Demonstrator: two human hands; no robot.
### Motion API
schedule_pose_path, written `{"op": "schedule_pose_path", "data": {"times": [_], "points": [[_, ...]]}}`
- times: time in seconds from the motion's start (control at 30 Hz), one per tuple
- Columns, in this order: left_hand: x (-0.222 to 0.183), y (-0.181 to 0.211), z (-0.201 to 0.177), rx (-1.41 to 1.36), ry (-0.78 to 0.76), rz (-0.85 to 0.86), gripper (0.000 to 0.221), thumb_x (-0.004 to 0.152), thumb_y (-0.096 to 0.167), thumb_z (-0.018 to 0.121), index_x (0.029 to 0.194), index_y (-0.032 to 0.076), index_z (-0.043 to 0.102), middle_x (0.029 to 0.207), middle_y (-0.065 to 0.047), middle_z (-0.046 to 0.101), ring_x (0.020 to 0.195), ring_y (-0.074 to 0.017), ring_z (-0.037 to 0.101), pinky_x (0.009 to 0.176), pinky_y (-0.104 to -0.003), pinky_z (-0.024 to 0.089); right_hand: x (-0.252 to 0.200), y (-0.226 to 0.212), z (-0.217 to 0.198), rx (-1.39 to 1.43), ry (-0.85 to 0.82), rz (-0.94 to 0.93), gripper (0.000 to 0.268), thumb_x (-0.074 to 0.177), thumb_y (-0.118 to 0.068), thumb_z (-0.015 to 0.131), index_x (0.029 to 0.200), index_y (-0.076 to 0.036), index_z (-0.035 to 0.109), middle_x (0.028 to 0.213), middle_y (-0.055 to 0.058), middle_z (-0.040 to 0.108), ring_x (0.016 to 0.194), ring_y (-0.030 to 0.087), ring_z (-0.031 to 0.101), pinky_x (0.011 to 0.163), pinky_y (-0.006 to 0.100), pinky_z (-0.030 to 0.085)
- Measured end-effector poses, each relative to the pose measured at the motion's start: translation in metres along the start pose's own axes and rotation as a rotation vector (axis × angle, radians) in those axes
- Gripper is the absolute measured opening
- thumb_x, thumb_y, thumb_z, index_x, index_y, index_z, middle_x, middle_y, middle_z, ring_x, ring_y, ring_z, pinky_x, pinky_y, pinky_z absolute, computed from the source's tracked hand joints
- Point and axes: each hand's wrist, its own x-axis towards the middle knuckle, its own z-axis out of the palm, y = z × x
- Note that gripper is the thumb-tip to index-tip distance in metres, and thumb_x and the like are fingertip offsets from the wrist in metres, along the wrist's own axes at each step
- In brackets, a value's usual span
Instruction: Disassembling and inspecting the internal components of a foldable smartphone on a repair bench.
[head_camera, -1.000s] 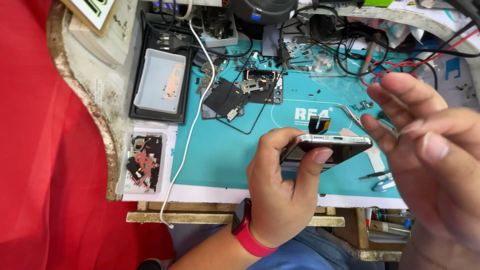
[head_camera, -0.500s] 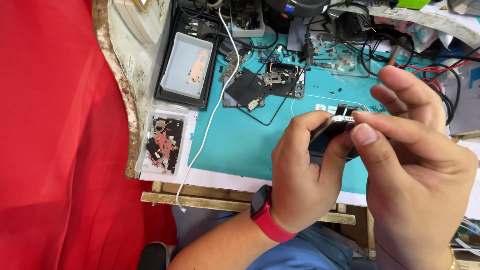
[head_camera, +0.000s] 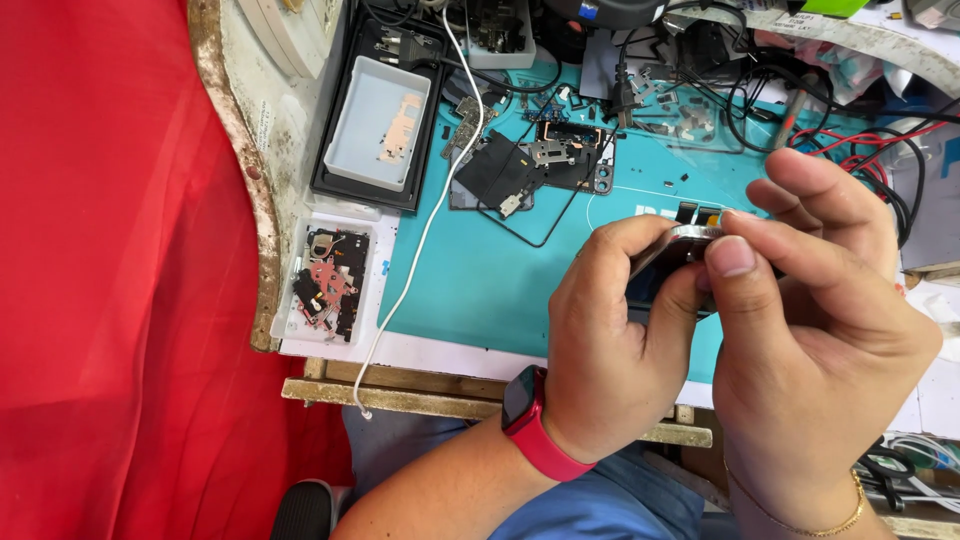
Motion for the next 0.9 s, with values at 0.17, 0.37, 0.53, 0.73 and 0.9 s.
{"op": "schedule_pose_path", "data": {"times": [0.17,0.37,0.53,0.73,0.9], "points": [[0.0,-0.001,-0.004,-0.01,-0.034,0.037,0.022,0.106,0.023,0.054,0.121,0.007,0.054,0.111,-0.008,0.068,0.1,-0.0284,0.07,0.093,-0.038,0.058,-0.002,0.008,0.003,-0.031,0.029,-0.053,0.009,0.115,0.003,0.065,0.124,0.006,0.063,0.148,0.031,0.054,0.139,0.037,0.056,0.128,0.047,0.053],[0.0,-0.004,-0.007,-0.008,-0.077,0.072,0.022,0.108,0.019,0.05,0.124,0.005,0.052,0.115,-0.011,0.066,0.105,-0.0302,0.069,0.096,-0.04,0.057,-0.002,0.017,0.007,-0.113,0.054,-0.203,0.015,0.115,-0.002,0.064,0.125,0.008,0.061,0.144,0.033,0.053,0.134,0.041,0.054,0.12,0.049,0.054],[-0.001,-0.005,-0.008,-0.014,-0.082,0.096,0.02,0.107,0.013,0.049,0.124,0.003,0.052,0.115,-0.013,0.065,0.105,-0.0325,0.068,0.096,-0.041,0.056,0.002,0.011,0.003,-0.175,0.021,-0.252,0.037,0.111,-0.01,0.065,0.139,0.012,0.053,0.142,0.035,0.054,0.139,0.045,0.054,0.127,0.053,0.046],[-0.003,-0.005,-0.009,-0.026,-0.093,0.119,0.017,0.106,0.008,0.049,0.123,0.003,0.052,0.114,-0.012,0.064,0.105,-0.0321,0.068,0.098,-0.04,0.057,0.002,0.003,0.002,0.02,0.025,-0.016,0.063,0.101,-0.012,0.07,0.153,0.0,0.036,0.155,0.022,0.044,0.147,0.032,0.05,0.117,0.044,0.057],[-0.006,-0.005,-0.009,-0.048,-0.099,0.123,0.015,0.107,0.007,0.052,0.121,0.005,0.052,0.109,-0.009,0.063,0.099,-0.0277,0.066,0.093,-0.037,0.056,0.017,-0.009,-0.004,0.18,-0.054,0.237,0.062,0.096,-0.022,0.065,0.15,-0.016,0.035,0.158,0.014,0.045,0.152,0.03,0.049,0.118,0.038,0.047]]}}
